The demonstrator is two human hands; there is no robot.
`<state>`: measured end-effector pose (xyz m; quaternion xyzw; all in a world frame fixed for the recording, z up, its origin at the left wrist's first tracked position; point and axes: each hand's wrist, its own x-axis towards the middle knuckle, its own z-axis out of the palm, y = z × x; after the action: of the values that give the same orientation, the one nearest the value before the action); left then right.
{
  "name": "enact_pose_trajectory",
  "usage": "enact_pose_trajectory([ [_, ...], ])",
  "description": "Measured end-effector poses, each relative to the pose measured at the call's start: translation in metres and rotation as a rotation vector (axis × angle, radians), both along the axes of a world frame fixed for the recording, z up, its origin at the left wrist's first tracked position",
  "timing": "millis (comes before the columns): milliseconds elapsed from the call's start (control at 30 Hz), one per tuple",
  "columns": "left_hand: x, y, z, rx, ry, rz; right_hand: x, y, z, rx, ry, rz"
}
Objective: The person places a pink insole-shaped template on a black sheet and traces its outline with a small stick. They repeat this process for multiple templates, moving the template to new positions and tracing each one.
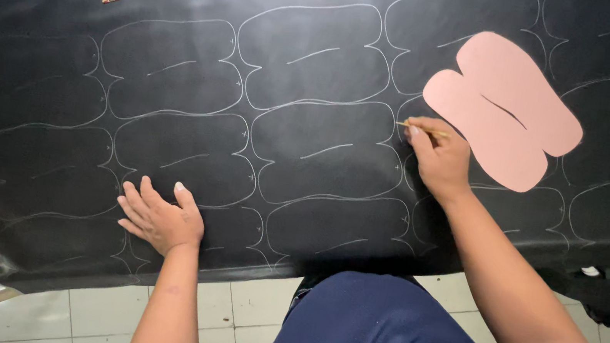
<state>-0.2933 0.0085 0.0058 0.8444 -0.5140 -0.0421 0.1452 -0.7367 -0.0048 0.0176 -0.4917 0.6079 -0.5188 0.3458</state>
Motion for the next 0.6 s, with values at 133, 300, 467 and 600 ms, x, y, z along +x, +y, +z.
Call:
enact_pose_trajectory([
  [133,0.002,-0.001,-0.002,0.004,-0.02,-0.006,0.002,-0.02,-0.005,0.03,0.009,-0.012],
  [300,0.004,0.0,-0.006,0.006,-0.023,-0.013,0.004,-0.019,-0.008,0.009,0.13,-0.003],
  [467,0.006,0.0,-0.008,0.003,-0.041,-0.025,0.003,-0.02,-0.01,0.024,0.116,0.004],
  [600,0.004,0.0,-0.007,-0.014,-0.044,-0.022,0.001,-0.021,-0.01,0.031,0.081,0.007],
])
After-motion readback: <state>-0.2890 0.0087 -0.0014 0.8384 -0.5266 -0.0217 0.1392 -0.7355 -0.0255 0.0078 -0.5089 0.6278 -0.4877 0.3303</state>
